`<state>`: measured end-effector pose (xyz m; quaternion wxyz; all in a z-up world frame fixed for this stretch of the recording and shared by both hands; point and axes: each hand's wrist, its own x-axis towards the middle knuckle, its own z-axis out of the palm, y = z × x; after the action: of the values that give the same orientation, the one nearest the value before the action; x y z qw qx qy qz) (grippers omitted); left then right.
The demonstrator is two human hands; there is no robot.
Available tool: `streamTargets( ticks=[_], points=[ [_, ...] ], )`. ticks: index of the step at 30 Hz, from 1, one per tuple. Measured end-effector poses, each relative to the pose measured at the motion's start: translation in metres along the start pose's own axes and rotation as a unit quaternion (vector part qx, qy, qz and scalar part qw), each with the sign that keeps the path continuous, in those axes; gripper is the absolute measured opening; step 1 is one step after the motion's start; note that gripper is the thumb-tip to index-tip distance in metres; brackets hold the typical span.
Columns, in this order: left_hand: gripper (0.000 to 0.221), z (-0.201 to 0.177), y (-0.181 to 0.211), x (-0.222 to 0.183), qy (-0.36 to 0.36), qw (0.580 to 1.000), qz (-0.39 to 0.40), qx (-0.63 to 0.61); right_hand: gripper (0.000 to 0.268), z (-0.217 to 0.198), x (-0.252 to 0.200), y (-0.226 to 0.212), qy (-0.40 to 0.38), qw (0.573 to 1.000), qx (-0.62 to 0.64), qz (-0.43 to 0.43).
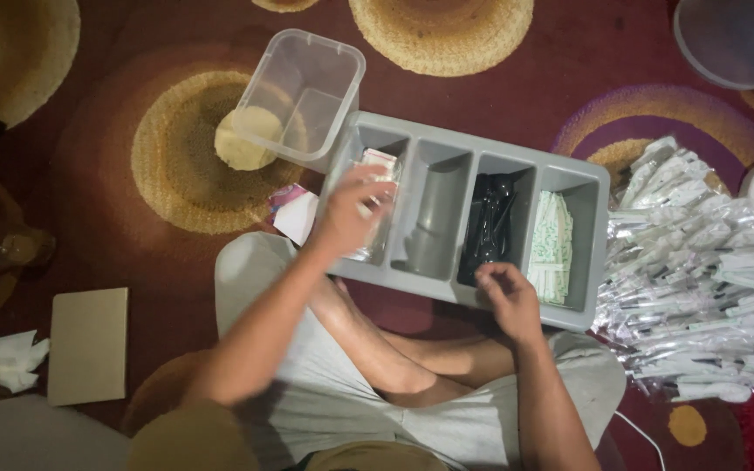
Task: Sorting and packing plastic forks and other cutlery into a multi-compartment tray and plastic sleeves.
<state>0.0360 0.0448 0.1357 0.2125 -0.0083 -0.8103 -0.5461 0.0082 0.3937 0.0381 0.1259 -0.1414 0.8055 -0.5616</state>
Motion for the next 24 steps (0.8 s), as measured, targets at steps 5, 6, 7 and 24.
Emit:
streamTargets(
  ticks=[5, 6, 7, 24],
  points=[
    [0.051, 0.054, 0.045, -0.034, -0.218, 0.973, -0.059, -0.049, 0.081, -0.006, 0.001, -0.015, -0.044, 0.938, 0.331, 0.092],
    [0.061, 0.057, 0.054, -0.037, -0.304, 0.946, -0.099, -0.058, 0.097, -0.008, 0.001, -0.021, -0.065, 0.927, 0.357, 0.100],
    [0.061, 0.059, 0.047, -0.039, -0.307, 0.945, -0.099, -0.059, 0.097, -0.011, 0.001, -0.018, -0.062, 0.926, 0.357, 0.102],
    [0.032, 0.057, 0.008, -0.027, -0.382, 0.904, -0.185, 0.050, 0.045, -0.008, 0.004, 0.000, 0.078, 0.976, 0.199, 0.026]
  ],
)
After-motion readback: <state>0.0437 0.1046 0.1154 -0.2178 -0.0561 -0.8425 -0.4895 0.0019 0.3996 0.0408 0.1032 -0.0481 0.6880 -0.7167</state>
